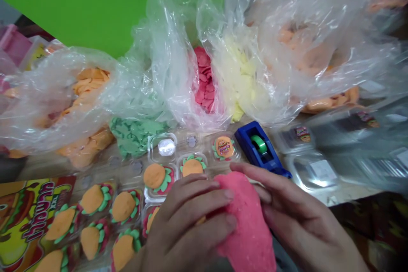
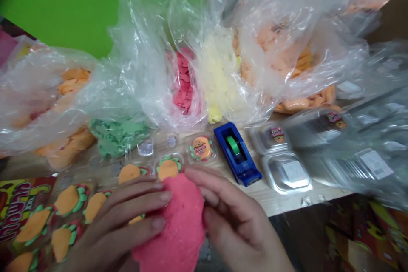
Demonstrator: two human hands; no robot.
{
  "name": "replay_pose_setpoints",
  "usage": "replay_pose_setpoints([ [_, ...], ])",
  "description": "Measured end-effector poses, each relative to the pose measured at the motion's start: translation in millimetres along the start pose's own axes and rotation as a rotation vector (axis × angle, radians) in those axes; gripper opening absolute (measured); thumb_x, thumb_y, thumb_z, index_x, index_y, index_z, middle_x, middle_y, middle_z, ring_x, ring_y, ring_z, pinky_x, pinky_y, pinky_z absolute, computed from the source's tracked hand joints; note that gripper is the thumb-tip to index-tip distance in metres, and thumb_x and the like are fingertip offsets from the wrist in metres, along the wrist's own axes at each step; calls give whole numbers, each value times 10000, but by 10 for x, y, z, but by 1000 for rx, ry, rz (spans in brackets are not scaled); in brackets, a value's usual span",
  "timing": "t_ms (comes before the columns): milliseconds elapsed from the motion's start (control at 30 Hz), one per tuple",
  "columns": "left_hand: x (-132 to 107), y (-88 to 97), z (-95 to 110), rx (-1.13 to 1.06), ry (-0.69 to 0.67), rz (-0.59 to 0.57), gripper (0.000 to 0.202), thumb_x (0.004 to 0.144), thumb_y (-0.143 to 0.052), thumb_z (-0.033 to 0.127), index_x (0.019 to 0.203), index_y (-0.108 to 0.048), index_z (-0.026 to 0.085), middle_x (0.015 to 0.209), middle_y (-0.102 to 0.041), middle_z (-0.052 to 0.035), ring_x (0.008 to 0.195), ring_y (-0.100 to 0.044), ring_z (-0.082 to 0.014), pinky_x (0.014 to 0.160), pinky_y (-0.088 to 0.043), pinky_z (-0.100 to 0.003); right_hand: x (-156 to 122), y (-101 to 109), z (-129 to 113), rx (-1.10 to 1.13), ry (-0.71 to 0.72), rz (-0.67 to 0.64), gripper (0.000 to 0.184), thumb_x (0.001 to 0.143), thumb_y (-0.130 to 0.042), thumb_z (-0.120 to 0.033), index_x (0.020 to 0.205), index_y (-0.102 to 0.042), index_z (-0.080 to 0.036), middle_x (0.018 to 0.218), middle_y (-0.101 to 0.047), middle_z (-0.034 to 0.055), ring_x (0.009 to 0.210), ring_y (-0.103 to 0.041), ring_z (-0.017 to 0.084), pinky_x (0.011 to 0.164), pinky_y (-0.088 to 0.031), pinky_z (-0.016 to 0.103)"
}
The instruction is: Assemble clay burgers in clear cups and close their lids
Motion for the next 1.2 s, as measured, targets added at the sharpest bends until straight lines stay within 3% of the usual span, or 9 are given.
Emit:
replay_pose_setpoints([
  [100, 86, -22, -89, -131, 115, 91, 194, 839, -546, 251, 1011, -524, 336, 887, -661, 32, 794, -619, -144, 699, -505, -261, -5, -65, -16, -309, 77, -86, 529, 746, -595, -127, 1202, -525, -385, 1380, -439, -6, 1251, -418, 229, 981, -401, 416],
  [167, 134, -158, -219, -78, 213, 52, 140, 846, -536, 250, 976, -540, 304, 852, -655, 36, 737, -613, -126, 639, -490, -227, 13, -24, 115, -360, 17, -81, 467, 757, -610, -171, 1193, -536, -321, 1291, -540, 36, 1177, -507, 224, 955, -437, 401],
  [333, 97, -587, -495, 328, 178, -103, 253, 868, -483, 290, 1095, -542, 195, 1026, -630, -73, 941, -560, -228, 822, -460, -390, -72, 477, 425, -514, -31, 288, 218, 859, -499, -269, 1056, -590, -253, 1060, -673, 33, 981, -627, 181, 811, -522, 284],
  [500, -34, -885, -727, 639, 196, -204, 350, 835, -528, 246, 1152, -518, 99, 1072, -589, -138, 971, -511, -278, 830, -448, -448, -216, 684, 456, -723, 1, 383, 247, 856, -504, -276, 1089, -580, -238, 1070, -671, 43, 957, -630, 199, 827, -503, 316],
  [667, -24, -905, -733, 571, 225, -218, 175, 833, -514, 200, 997, -549, 150, 1064, -572, -113, 985, -506, -264, 847, -443, -444, -181, 631, 366, -899, 88, 370, 239, 863, -497, -261, 1087, -580, -265, 1026, -683, 29, 900, -648, 204, 810, -509, 333],
  [833, -151, -983, -552, 231, 174, -421, 119, 785, -463, 87, 844, -473, 190, 996, -620, -74, 949, -569, -200, 807, -486, -351, -135, 614, 341, -913, 108, 385, 215, 865, -499, -257, 1064, -576, -270, 1009, -680, 24, 861, -649, 191, 760, -511, 304],
  [933, -260, -979, -497, 110, 197, -470, 160, 757, -462, 66, 862, -463, 187, 971, -641, -61, 899, -597, -171, 789, -494, -309, -65, 551, 401, -817, 76, 308, 200, 864, -499, -247, 1048, -576, -271, 1015, -674, 16, 892, -635, 171, 772, -497, 273],
  [1100, -336, -946, -381, 82, 64, -451, 221, 802, -423, 55, 953, -501, 196, 1012, -670, -42, 950, -604, -169, 800, -481, -282, 172, 263, 747, -508, -71, -35, 189, 864, -476, -185, 1023, -562, -238, 949, -654, 1, 881, -621, 141, 743, -508, 239],
  [1200, -370, -961, -347, 68, 35, -469, 221, 810, -417, 67, 967, -517, 187, 962, -681, -48, 888, -625, -170, 760, -484, -276, 273, 127, 865, -567, -80, -159, 234, 854, -456, -118, 1033, -558, -228, 927, -653, -8, 859, -619, 133, 748, -504, 247],
])
Point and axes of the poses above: each hand's wrist, its own x-axis towards the middle knuckle, its own y-axis out of the back of the hand, z = x × y, the point moved 8 cm from there along x, towards the middle knuckle
